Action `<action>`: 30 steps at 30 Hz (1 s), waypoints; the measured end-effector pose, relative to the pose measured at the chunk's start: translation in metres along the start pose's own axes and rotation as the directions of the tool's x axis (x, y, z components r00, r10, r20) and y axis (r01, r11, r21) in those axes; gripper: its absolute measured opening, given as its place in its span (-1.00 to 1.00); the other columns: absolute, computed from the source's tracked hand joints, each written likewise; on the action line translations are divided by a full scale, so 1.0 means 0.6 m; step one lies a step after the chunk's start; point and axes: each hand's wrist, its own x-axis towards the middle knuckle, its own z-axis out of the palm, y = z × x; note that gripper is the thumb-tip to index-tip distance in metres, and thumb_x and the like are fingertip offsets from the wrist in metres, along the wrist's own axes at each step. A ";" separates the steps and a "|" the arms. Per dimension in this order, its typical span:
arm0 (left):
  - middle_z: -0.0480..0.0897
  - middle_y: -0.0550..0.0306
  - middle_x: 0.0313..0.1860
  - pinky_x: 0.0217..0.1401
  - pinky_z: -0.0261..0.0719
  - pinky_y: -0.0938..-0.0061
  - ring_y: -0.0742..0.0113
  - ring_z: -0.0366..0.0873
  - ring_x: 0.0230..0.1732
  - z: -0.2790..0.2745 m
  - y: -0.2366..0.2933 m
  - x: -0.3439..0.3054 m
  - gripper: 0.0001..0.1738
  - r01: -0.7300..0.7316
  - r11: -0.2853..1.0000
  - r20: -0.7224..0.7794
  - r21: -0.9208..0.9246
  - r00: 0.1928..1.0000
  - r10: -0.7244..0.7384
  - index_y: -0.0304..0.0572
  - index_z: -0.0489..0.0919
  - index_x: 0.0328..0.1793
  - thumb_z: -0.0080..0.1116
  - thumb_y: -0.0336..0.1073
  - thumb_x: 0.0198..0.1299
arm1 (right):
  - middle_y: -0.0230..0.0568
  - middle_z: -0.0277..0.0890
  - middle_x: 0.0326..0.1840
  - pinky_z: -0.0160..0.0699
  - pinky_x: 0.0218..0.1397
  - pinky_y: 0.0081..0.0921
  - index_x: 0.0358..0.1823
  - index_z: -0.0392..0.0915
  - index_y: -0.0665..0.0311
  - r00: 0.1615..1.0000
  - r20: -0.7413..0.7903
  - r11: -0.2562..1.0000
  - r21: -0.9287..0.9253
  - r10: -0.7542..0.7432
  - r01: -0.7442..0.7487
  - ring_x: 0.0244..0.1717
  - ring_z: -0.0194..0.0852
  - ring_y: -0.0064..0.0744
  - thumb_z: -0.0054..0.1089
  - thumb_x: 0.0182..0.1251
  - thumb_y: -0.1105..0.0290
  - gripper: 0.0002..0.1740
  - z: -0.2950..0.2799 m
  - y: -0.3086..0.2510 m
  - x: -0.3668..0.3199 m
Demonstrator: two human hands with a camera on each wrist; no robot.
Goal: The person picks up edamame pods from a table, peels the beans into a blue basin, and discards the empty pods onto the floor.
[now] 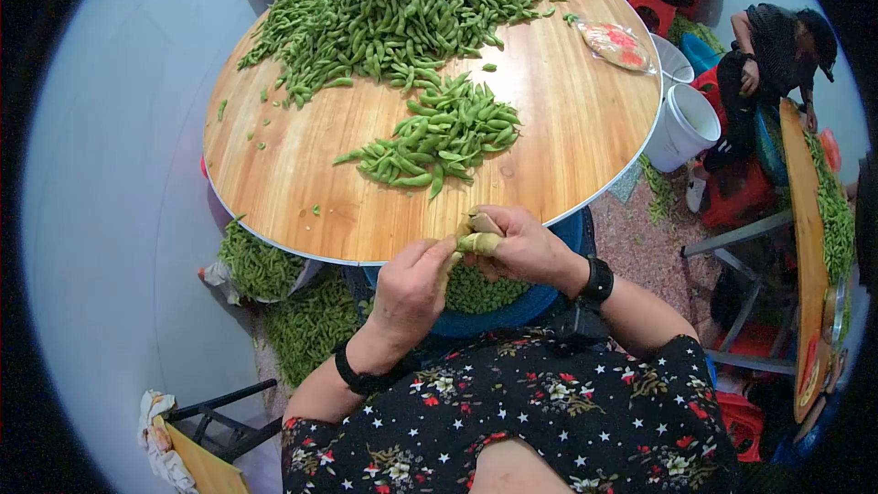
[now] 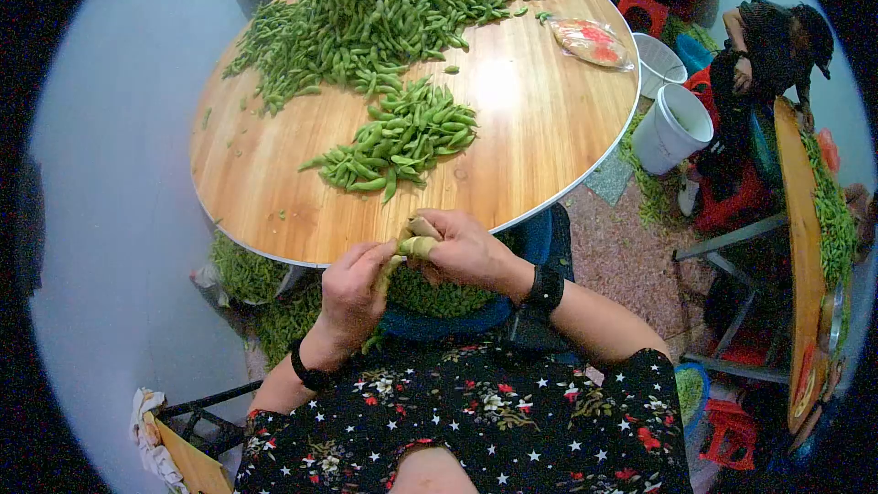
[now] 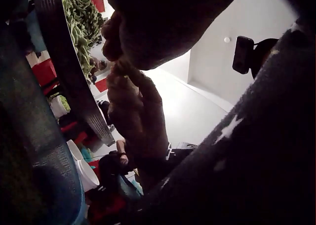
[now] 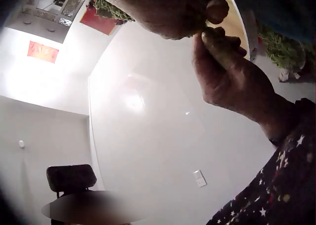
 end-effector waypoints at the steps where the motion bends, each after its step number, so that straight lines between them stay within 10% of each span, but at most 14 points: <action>1: 0.60 -0.06 -0.33 -0.34 0.58 0.32 0.05 0.60 -0.35 0.002 0.001 -0.004 -0.68 0.001 1.000 0.000 0.001 1.000 -0.001 -0.38 0.57 -0.05 0.16 -0.57 0.00 | -0.43 0.42 -0.52 0.19 -0.62 -0.69 -0.27 0.45 0.26 1.000 0.001 1.000 0.000 0.000 0.000 -0.61 0.29 -0.69 0.12 0.35 0.35 -0.87 0.001 -0.005 -0.001; 10: 0.59 -0.06 -0.34 -0.40 0.58 0.34 0.07 0.59 -0.41 -0.008 -0.007 -0.008 -0.62 -0.077 0.989 -0.036 0.123 0.996 0.082 -0.39 0.55 0.03 0.13 -0.58 0.01 | -0.47 0.39 -0.57 0.27 -0.62 -0.69 -0.31 0.44 0.21 0.991 0.031 0.991 -0.007 0.133 -0.133 -0.64 0.30 -0.69 0.09 0.30 0.38 -0.92 0.007 -0.022 0.000; 13: 0.57 -0.03 -0.37 -0.41 0.57 0.37 0.09 0.57 -0.43 -0.003 0.010 -0.003 -0.62 -0.104 0.977 0.007 0.188 0.994 0.105 -0.41 0.54 0.03 0.11 -0.57 0.00 | -0.33 0.37 -0.60 0.27 -0.59 -0.60 -0.36 0.42 0.27 0.999 -0.026 0.997 -0.075 -0.026 0.024 -0.64 0.31 -0.58 0.08 0.21 0.47 -0.95 0.011 0.002 0.006; 15: 0.52 0.00 -0.44 -0.43 0.55 0.36 0.10 0.55 -0.44 0.004 0.020 -0.002 -0.64 -0.101 0.974 -0.004 0.203 0.995 0.103 -0.43 0.54 0.00 0.08 -0.57 0.00 | -0.12 0.35 -0.60 0.30 -0.52 -0.47 -0.38 0.38 0.33 0.881 -0.028 0.741 -0.553 -0.473 0.380 -0.61 0.31 -0.35 0.06 0.11 0.55 -0.94 0.009 0.020 0.013; 19: 0.50 0.02 -0.45 -0.44 0.54 0.34 0.10 0.56 -0.43 -0.009 0.019 -0.007 -0.71 -0.024 0.993 0.054 0.115 0.998 0.018 -0.31 0.58 -0.09 0.10 -0.54 -0.01 | 0.06 0.35 -0.53 0.38 -0.40 -0.29 -0.37 0.36 0.38 0.900 0.005 0.696 -0.632 -0.436 0.340 -0.49 0.40 -0.03 0.03 0.05 0.55 -0.90 0.005 0.006 0.000; 22: 0.55 0.03 -0.37 -0.36 0.55 0.26 0.05 0.57 -0.36 -0.105 0.012 -0.013 -0.87 0.091 0.925 0.498 0.368 0.821 -0.279 -0.12 0.59 -0.28 0.16 -0.41 0.00 | 0.10 0.43 -0.47 0.42 -0.30 -0.16 -0.35 0.37 0.37 0.956 0.147 0.641 -0.714 -0.254 0.281 -0.35 0.45 0.13 0.02 0.13 0.50 -0.91 -0.016 0.002 -0.022; 26: 0.57 0.04 -0.31 -0.20 0.55 0.26 0.06 0.55 -0.23 -0.101 -0.024 0.019 -0.85 0.044 0.883 0.361 0.467 0.902 -0.236 -0.14 0.58 -0.25 0.11 -0.43 0.02 | 0.05 0.50 -0.39 0.48 -0.23 -0.22 -0.14 0.41 0.35 0.930 0.321 0.613 -0.703 -0.180 0.361 -0.29 0.54 0.03 -0.04 0.32 0.41 -0.83 -0.015 -0.004 -0.034; 28: 0.57 0.04 -0.28 -0.16 0.54 0.27 0.06 0.53 -0.18 -0.062 -0.055 0.052 -0.84 0.029 0.901 0.210 0.433 0.969 -0.133 -0.15 0.58 -0.23 0.11 -0.44 0.02 | 0.21 0.47 -0.31 0.45 -0.16 -0.12 -0.12 0.33 0.38 0.985 0.174 0.688 -0.713 -0.013 0.135 -0.20 0.47 0.20 -0.04 0.32 0.38 -0.78 0.004 -0.043 -0.029; 30: 0.57 0.04 -0.25 -0.11 0.53 0.28 0.06 0.52 -0.16 -0.023 -0.086 0.084 -0.82 -0.019 0.921 0.066 0.389 0.998 -0.007 -0.17 0.57 -0.21 0.09 -0.45 0.01 | 0.22 0.46 -0.25 0.43 -0.12 -0.12 -0.09 0.32 0.38 0.981 0.111 0.712 -0.675 -0.160 0.193 -0.15 0.47 0.19 -0.05 0.35 0.36 -0.76 0.003 -0.028 -0.004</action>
